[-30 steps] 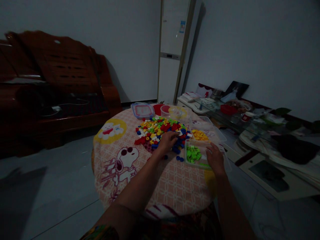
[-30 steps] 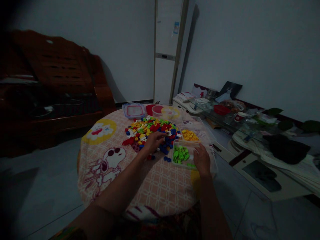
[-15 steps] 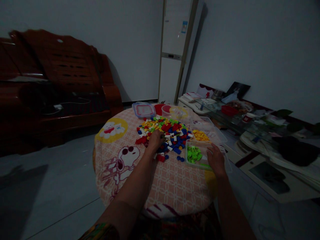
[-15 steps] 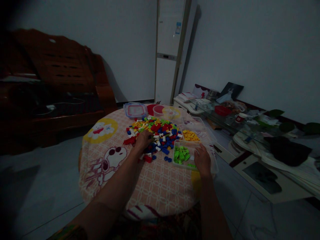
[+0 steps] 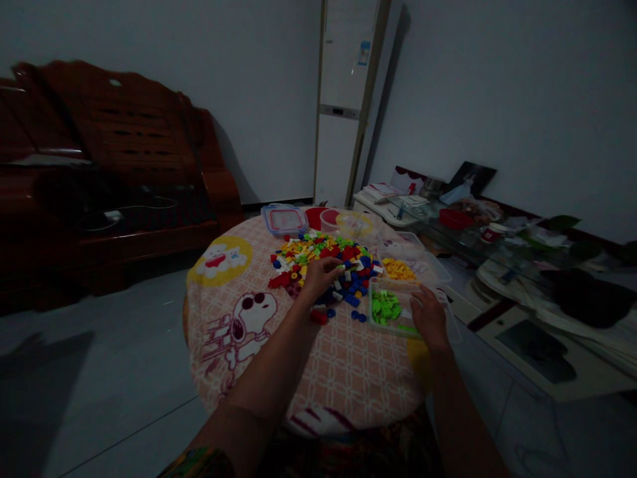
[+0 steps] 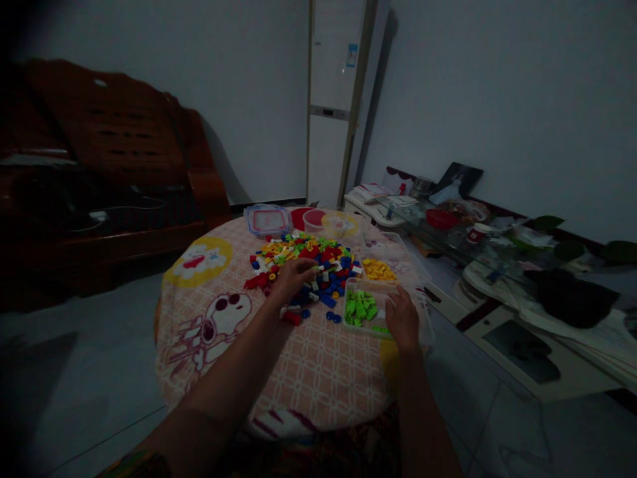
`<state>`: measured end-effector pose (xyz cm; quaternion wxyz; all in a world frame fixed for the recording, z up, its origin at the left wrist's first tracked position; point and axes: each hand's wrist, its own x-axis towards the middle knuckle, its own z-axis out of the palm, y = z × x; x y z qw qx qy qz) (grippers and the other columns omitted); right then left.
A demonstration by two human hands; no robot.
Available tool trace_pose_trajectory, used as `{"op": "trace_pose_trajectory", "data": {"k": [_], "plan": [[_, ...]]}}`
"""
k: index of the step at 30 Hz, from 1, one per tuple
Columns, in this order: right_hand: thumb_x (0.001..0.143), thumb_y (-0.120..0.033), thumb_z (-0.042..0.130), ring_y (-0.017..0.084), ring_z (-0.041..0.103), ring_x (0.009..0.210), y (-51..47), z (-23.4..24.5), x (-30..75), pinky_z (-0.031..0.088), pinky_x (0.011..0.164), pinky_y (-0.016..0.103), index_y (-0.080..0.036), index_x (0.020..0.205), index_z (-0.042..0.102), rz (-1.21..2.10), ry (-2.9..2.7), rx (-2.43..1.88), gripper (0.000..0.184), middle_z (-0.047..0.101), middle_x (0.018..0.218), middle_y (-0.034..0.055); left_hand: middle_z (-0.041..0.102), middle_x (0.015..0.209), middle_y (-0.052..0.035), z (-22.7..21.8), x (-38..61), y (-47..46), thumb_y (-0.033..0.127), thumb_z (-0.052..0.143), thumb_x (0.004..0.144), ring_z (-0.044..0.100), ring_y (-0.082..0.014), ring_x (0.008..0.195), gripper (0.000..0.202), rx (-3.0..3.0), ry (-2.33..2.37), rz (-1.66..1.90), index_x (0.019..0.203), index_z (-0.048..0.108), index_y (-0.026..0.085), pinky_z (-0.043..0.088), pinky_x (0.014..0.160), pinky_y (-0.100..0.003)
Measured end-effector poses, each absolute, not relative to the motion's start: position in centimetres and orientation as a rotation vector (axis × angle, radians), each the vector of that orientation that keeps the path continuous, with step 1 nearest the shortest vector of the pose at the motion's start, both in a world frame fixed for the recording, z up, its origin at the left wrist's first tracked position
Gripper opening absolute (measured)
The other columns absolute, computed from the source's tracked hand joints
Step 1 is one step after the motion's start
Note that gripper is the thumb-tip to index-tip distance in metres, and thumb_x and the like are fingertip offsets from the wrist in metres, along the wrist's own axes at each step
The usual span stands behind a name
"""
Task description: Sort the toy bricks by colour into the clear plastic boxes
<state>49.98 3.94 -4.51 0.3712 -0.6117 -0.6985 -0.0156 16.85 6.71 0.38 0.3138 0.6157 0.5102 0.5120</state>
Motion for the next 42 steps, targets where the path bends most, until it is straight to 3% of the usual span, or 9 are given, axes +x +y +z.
{"op": "trace_pose_trajectory", "data": {"k": [12, 15, 19, 23, 26, 35, 42], "plan": [[0.090, -0.034, 0.044, 0.032, 0.062, 0.119, 3.9, -4.2, 49.9, 0.045, 0.108, 0.052, -0.017, 0.098, 0.073, -0.023, -1.793, -1.550, 0.035, 0.061, 0.138, 0.0182, 0.077, 0.106, -0.0077, 0.9, 25.5, 2.6, 0.019, 0.063, 0.085, 0.069, -0.0191, 0.091, 0.037, 2.087, 0.838, 1.009, 0.121, 0.073, 0.020, 0.051, 0.084, -0.028], [0.090, -0.034, 0.045, 0.031, 0.062, 0.118, 3.9, -4.3, 49.9, 0.045, 0.109, 0.051, -0.019, 0.098, 0.074, -0.019, -1.784, -1.535, 0.033, 0.062, 0.137, 0.0165, 0.076, 0.109, -0.0078, 1.5, 24.1, 3.1, 0.020, 0.063, 0.086, 0.069, -0.0196, 0.095, 0.032, 2.091, 0.989, 1.069, 0.116, 0.075, 0.020, 0.051, 0.087, -0.028], [0.089, -0.034, 0.046, 0.030, 0.063, 0.117, 3.9, -4.3, 49.9, 0.046, 0.108, 0.050, -0.019, 0.097, 0.074, -0.040, -1.777, -1.549, 0.033, 0.063, 0.135, 0.0158, 0.076, 0.098, -0.0066, 2.4, 19.9, 4.5, 0.022, 0.062, 0.086, 0.068, -0.0192, 0.090, 0.020, 2.058, 1.439, 1.092, 0.098, 0.078, 0.019, 0.050, 0.085, -0.029], [0.089, -0.034, 0.045, 0.031, 0.063, 0.116, 3.8, -4.3, 49.8, 0.047, 0.106, 0.051, -0.017, 0.097, 0.074, -0.057, -1.786, -1.561, 0.035, 0.062, 0.136, 0.0171, 0.076, 0.087, -0.0063, 2.3, 15.4, 5.6, 0.025, 0.062, 0.085, 0.067, -0.0207, 0.083, 0.017, 2.001, 1.853, 0.904, 0.087, 0.078, 0.018, 0.049, 0.078, -0.029], [0.090, -0.034, 0.044, 0.030, 0.063, 0.116, 3.9, -4.4, 49.9, 0.047, 0.106, 0.050, -0.017, 0.097, 0.074, -0.061, -1.787, -1.556, 0.035, 0.062, 0.137, 0.0170, 0.076, 0.089, -0.0089, 1.8, 13.5, 6.0, 0.024, 0.063, 0.083, 0.068, -0.0235, 0.086, 0.018, 1.999, 2.027, 0.716, 0.089, 0.080, 0.018, 0.048, 0.079, -0.031], [0.089, -0.035, 0.046, 0.029, 0.064, 0.115, 4.1, -4.7, 50.1, 0.047, 0.106, 0.050, -0.018, 0.097, 0.074, -0.052, -1.772, -1.546, 0.033, 0.062, 0.137, 0.0157, 0.077, 0.097, -0.0091, 0.8, 14.0, 6.0, 0.027, 0.071, 0.081, 0.069, -0.0265, 0.098, 0.016, 1.965, 2.092, 0.521, 0.093, 0.081, 0.024, 0.051, 0.079, -0.029], [0.088, -0.034, 0.047, 0.029, 0.063, 0.116, 4.0, -4.5, 49.9, 0.046, 0.107, 0.049, -0.019, 0.098, 0.074, -0.038, -1.771, -1.540, 0.032, 0.063, 0.135, 0.0148, 0.078, 0.092, -0.0070, 0.6, 14.0, 6.1, 0.025, 0.075, 0.075, 0.070, -0.0241, 0.092, 0.012, 1.981, 2.023, 0.508, 0.086, 0.081, 0.025, 0.052, 0.076, -0.027]]}}
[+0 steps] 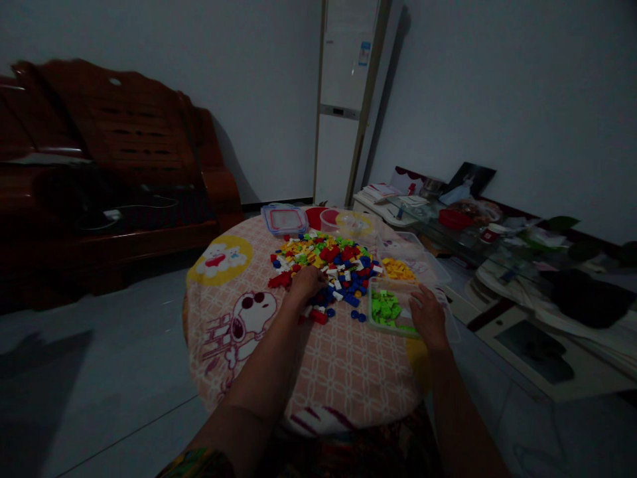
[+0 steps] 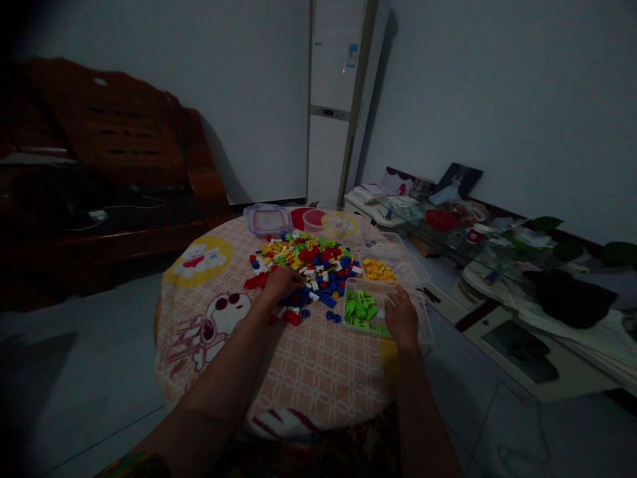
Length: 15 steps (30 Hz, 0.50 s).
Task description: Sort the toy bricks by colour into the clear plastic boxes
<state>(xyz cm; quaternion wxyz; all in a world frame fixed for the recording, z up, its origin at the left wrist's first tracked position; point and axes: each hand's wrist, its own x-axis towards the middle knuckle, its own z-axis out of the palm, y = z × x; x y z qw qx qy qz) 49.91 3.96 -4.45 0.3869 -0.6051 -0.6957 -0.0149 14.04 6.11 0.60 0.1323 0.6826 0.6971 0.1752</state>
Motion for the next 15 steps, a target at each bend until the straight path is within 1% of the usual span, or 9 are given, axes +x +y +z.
{"op": "trace_pose_trajectory", "data": {"k": [2, 5, 9, 12, 15], "plan": [[0.088, -0.034, 0.047, 0.028, 0.063, 0.116, 3.9, -4.3, 49.9, 0.047, 0.107, 0.048, -0.019, 0.097, 0.074, -0.046, -1.772, -1.552, 0.032, 0.064, 0.135, 0.0146, 0.078, 0.089, -0.0067, 0.7, 14.2, 6.0, 0.022, 0.075, 0.073, 0.070, -0.0234, 0.090, 0.011, 1.980, 2.010, 0.490, 0.083, 0.080, 0.024, 0.051, 0.074, -0.027], [0.089, -0.034, 0.045, 0.030, 0.063, 0.116, 3.9, -4.3, 49.9, 0.047, 0.106, 0.050, -0.018, 0.097, 0.074, -0.051, -1.790, -1.566, 0.034, 0.062, 0.137, 0.0166, 0.077, 0.087, -0.0068, 0.9, 14.4, 5.8, 0.019, 0.073, 0.072, 0.069, -0.0229, 0.087, 0.012, 1.989, 2.021, 0.463, 0.082, 0.079, 0.022, 0.050, 0.072, -0.026], [0.088, -0.035, 0.046, 0.031, 0.065, 0.114, 4.1, -4.4, 50.0, 0.047, 0.105, 0.051, -0.018, 0.096, 0.074, -0.037, -1.783, -1.557, 0.033, 0.063, 0.136, 0.0166, 0.076, 0.082, -0.0042, 0.9, 14.1, 5.9, 0.017, 0.072, 0.069, 0.068, -0.0206, 0.084, 0.013, 2.024, 1.969, 0.473, 0.080, 0.078, 0.022, 0.049, 0.070, -0.025], [0.088, -0.035, 0.048, 0.030, 0.065, 0.113, 4.1, -4.5, 50.1, 0.048, 0.106, 0.051, -0.019, 0.096, 0.074, -0.043, -1.774, -1.538, 0.032, 0.064, 0.135, 0.0154, 0.076, 0.082, -0.0037, 0.8, 13.4, 6.2, 0.021, 0.073, 0.070, 0.067, -0.0193, 0.081, 0.012, 1.973, 1.919, 0.582, 0.081, 0.077, 0.020, 0.048, 0.070, -0.026], [0.088, -0.034, 0.047, 0.029, 0.065, 0.113, 3.9, -4.4, 50.0, 0.049, 0.105, 0.049, -0.019, 0.098, 0.075, -0.062, -1.784, -1.533, 0.033, 0.064, 0.135, 0.0148, 0.076, 0.084, -0.0034, 0.6, 12.6, 6.5, 0.023, 0.074, 0.071, 0.067, -0.0184, 0.079, 0.012, 1.902, 1.913, 0.769, 0.082, 0.076, 0.018, 0.049, 0.072, -0.027]]}}
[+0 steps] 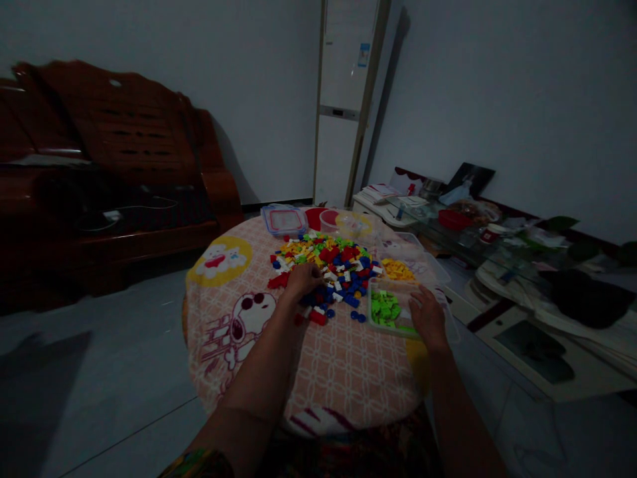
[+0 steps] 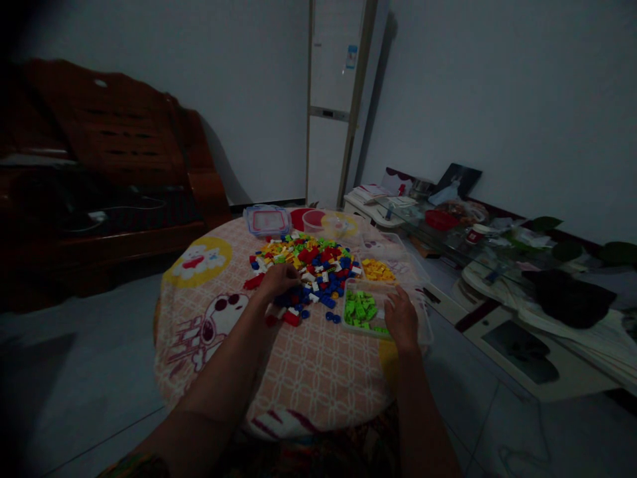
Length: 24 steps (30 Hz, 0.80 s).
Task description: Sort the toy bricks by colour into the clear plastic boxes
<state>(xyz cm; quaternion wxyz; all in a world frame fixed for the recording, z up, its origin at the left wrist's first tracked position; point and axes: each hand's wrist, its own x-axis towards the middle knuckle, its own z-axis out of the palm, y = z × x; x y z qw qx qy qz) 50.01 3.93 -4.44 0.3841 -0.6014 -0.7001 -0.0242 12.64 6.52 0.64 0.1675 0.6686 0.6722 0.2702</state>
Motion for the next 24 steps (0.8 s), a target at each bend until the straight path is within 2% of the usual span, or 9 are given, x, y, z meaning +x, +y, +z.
{"op": "trace_pose_trajectory", "data": {"k": [6, 14, 20, 24], "plan": [[0.088, -0.033, 0.046, 0.030, 0.065, 0.113, 3.8, -4.2, 49.8, 0.049, 0.104, 0.049, -0.018, 0.097, 0.074, -0.068, -1.787, -1.562, 0.033, 0.063, 0.136, 0.0168, 0.075, 0.083, -0.0029, 0.7, 13.8, 6.7, 0.020, 0.071, 0.074, 0.068, -0.0169, 0.076, 0.018, 1.721, 1.669, 1.079, 0.091, 0.074, 0.015, 0.050, 0.069, -0.026], [0.090, -0.034, 0.044, 0.031, 0.064, 0.115, 3.9, -4.4, 50.0, 0.048, 0.105, 0.050, -0.017, 0.099, 0.074, -0.065, -1.804, -1.562, 0.035, 0.061, 0.138, 0.0182, 0.075, 0.083, -0.0024, 0.1, 22.2, 4.7, 0.015, 0.068, 0.076, 0.067, -0.0158, 0.077, 0.025, 1.839, 1.120, 1.048, 0.099, 0.077, 0.014, 0.050, 0.070, -0.023], [0.091, -0.035, 0.043, 0.031, 0.064, 0.115, 4.0, -4.5, 50.0, 0.048, 0.105, 0.050, -0.015, 0.098, 0.074, -0.087, -1.805, -1.552, 0.037, 0.061, 0.137, 0.0197, 0.075, 0.108, -0.0082, -0.5, 25.0, 3.7, 0.020, 0.063, 0.085, 0.070, -0.0194, 0.095, 0.043, 1.937, 0.799, 1.048, 0.128, 0.068, 0.016, 0.054, 0.085, -0.028], [0.091, -0.036, 0.044, 0.031, 0.065, 0.113, 4.1, -4.7, 50.1, 0.048, 0.104, 0.051, -0.015, 0.098, 0.074, -0.092, -1.817, -1.538, 0.037, 0.062, 0.136, 0.0202, 0.071, 0.123, -0.0105, -0.7, 22.7, 5.1, 0.020, 0.060, 0.088, 0.065, -0.0240, 0.114, 0.038, 2.153, 1.113, 1.169, 0.125, 0.069, 0.021, 0.051, 0.102, -0.039]]}}
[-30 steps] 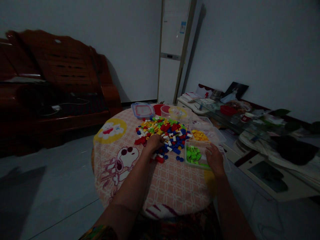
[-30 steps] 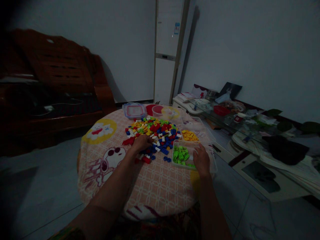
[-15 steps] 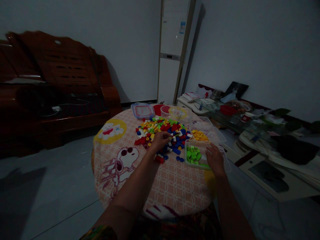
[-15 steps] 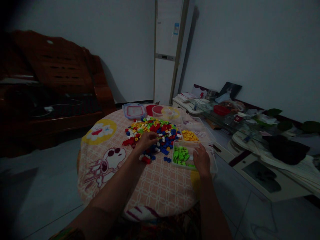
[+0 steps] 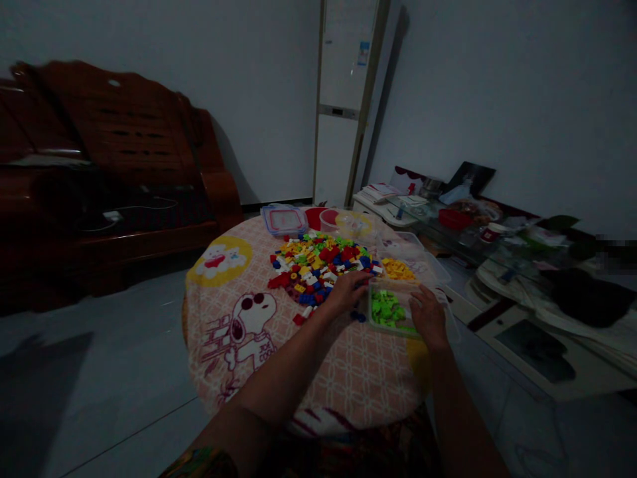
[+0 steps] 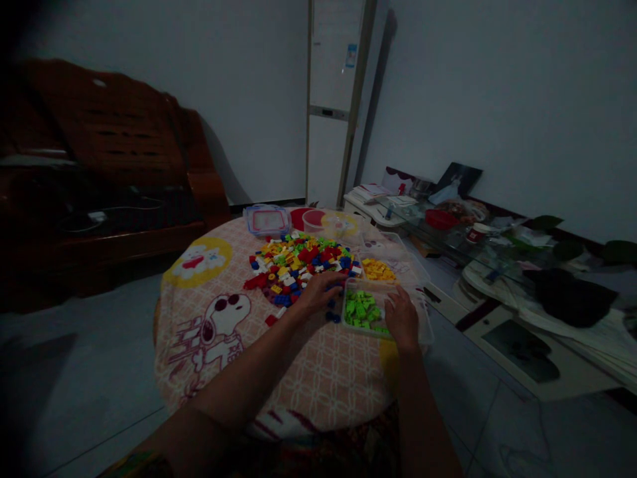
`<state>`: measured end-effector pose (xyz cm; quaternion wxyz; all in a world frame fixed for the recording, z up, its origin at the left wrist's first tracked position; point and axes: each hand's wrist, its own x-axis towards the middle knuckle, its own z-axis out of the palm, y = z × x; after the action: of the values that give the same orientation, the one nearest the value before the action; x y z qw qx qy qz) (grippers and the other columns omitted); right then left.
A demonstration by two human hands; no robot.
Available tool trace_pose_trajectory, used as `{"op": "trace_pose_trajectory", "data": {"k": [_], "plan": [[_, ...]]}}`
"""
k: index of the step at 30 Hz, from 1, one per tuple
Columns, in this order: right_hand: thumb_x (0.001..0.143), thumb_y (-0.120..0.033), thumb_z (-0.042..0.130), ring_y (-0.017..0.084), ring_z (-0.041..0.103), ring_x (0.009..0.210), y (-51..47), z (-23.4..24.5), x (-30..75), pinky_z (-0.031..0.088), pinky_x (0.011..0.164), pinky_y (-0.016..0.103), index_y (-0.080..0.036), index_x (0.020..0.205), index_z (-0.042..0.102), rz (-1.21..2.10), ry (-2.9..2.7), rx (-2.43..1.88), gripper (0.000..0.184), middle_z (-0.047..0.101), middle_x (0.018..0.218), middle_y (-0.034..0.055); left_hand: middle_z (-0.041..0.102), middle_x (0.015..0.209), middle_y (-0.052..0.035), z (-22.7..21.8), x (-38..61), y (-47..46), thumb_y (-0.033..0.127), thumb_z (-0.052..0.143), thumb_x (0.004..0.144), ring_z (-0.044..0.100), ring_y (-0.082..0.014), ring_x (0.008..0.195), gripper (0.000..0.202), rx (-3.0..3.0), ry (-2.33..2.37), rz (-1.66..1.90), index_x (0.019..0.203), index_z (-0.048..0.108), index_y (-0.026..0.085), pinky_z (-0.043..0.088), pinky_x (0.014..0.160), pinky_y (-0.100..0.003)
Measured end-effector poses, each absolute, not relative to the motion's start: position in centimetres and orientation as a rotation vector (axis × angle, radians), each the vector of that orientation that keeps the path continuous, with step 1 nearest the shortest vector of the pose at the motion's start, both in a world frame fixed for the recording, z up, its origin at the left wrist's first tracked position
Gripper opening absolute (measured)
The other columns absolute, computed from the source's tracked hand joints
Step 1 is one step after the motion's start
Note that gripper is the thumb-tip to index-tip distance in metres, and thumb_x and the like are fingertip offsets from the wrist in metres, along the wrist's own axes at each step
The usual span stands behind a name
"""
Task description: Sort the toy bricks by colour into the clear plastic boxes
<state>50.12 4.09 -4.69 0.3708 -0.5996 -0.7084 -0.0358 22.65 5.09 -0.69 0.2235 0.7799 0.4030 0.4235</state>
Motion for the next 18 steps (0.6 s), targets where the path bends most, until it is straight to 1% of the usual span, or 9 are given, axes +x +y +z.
{"op": "trace_pose_trajectory", "data": {"k": [2, 5, 7, 9, 11, 12, 15, 18], "plan": [[0.090, -0.036, 0.045, 0.031, 0.065, 0.113, 4.1, -4.8, 50.1, 0.049, 0.104, 0.050, -0.017, 0.097, 0.075, -0.093, -1.803, -1.523, 0.036, 0.063, 0.135, 0.0183, 0.068, 0.130, -0.0114, -1.1, 21.3, 5.9, 0.016, 0.058, 0.088, 0.061, -0.0251, 0.122, 0.040, 2.232, 1.273, 1.202, 0.126, 0.068, 0.022, 0.048, 0.107, -0.043], [0.089, -0.035, 0.047, 0.030, 0.065, 0.113, 4.1, -4.8, 50.1, 0.048, 0.105, 0.049, -0.019, 0.097, 0.075, -0.083, -1.787, -1.509, 0.033, 0.064, 0.134, 0.0158, 0.067, 0.131, -0.0123, -1.8, 19.9, 6.8, 0.012, 0.055, 0.087, 0.060, -0.0247, 0.122, 0.042, 2.316, 1.407, 1.142, 0.127, 0.067, 0.020, 0.047, 0.108, -0.045], [0.089, -0.034, 0.047, 0.030, 0.065, 0.114, 4.1, -4.8, 50.2, 0.048, 0.106, 0.049, -0.019, 0.098, 0.075, -0.073, -1.789, -1.524, 0.033, 0.064, 0.136, 0.0158, 0.070, 0.121, -0.0120, -2.0, 19.4, 7.1, 0.014, 0.056, 0.088, 0.063, -0.0248, 0.115, 0.033, 2.358, 1.470, 1.038, 0.117, 0.071, 0.019, 0.048, 0.105, -0.044], [0.089, -0.035, 0.046, 0.030, 0.065, 0.114, 4.1, -4.7, 50.2, 0.047, 0.106, 0.050, -0.018, 0.098, 0.075, -0.070, -1.792, -1.543, 0.034, 0.063, 0.137, 0.0163, 0.072, 0.106, -0.0119, -1.8, 19.0, 7.2, 0.020, 0.059, 0.089, 0.064, -0.0255, 0.105, 0.020, 2.359, 1.581, 0.942, 0.101, 0.075, 0.018, 0.049, 0.100, -0.042], [0.090, -0.035, 0.045, 0.030, 0.064, 0.115, 4.1, -4.7, 50.2, 0.047, 0.106, 0.049, -0.017, 0.099, 0.075, -0.074, -1.795, -1.550, 0.035, 0.062, 0.138, 0.0167, 0.071, 0.096, -0.0117, -1.4, 18.8, 7.2, 0.023, 0.062, 0.088, 0.064, -0.0260, 0.099, 0.014, 2.308, 1.735, 0.895, 0.091, 0.075, 0.017, 0.049, 0.095, -0.041], [0.090, -0.035, 0.045, 0.030, 0.064, 0.116, 4.1, -4.7, 50.1, 0.047, 0.106, 0.049, -0.017, 0.098, 0.074, -0.077, -1.799, -1.551, 0.036, 0.062, 0.138, 0.0169, 0.071, 0.095, -0.0116, -1.2, 18.7, 7.2, 0.022, 0.062, 0.087, 0.063, -0.0258, 0.097, 0.013, 2.282, 1.792, 0.893, 0.089, 0.075, 0.017, 0.049, 0.093, -0.040], [0.091, -0.036, 0.044, 0.029, 0.064, 0.116, 4.0, -4.6, 50.1, 0.047, 0.106, 0.048, -0.017, 0.098, 0.074, -0.083, -1.805, -1.560, 0.036, 0.062, 0.138, 0.0172, 0.072, 0.098, -0.0096, -0.8, 18.9, 7.1, 0.018, 0.059, 0.088, 0.064, -0.0239, 0.099, 0.017, 2.299, 1.756, 0.901, 0.092, 0.075, 0.019, 0.047, 0.095, -0.039], [0.091, -0.035, 0.044, 0.030, 0.065, 0.115, 3.9, -4.5, 50.0, 0.048, 0.104, 0.048, -0.016, 0.099, 0.075, -0.086, -1.810, -1.576, 0.037, 0.061, 0.139, 0.0178, 0.073, 0.110, -0.0085, -0.9, 19.6, 6.9, 0.017, 0.057, 0.090, 0.063, -0.0238, 0.106, 0.024, 2.370, 1.662, 0.886, 0.105, 0.075, 0.022, 0.045, 0.099, -0.041]]}}
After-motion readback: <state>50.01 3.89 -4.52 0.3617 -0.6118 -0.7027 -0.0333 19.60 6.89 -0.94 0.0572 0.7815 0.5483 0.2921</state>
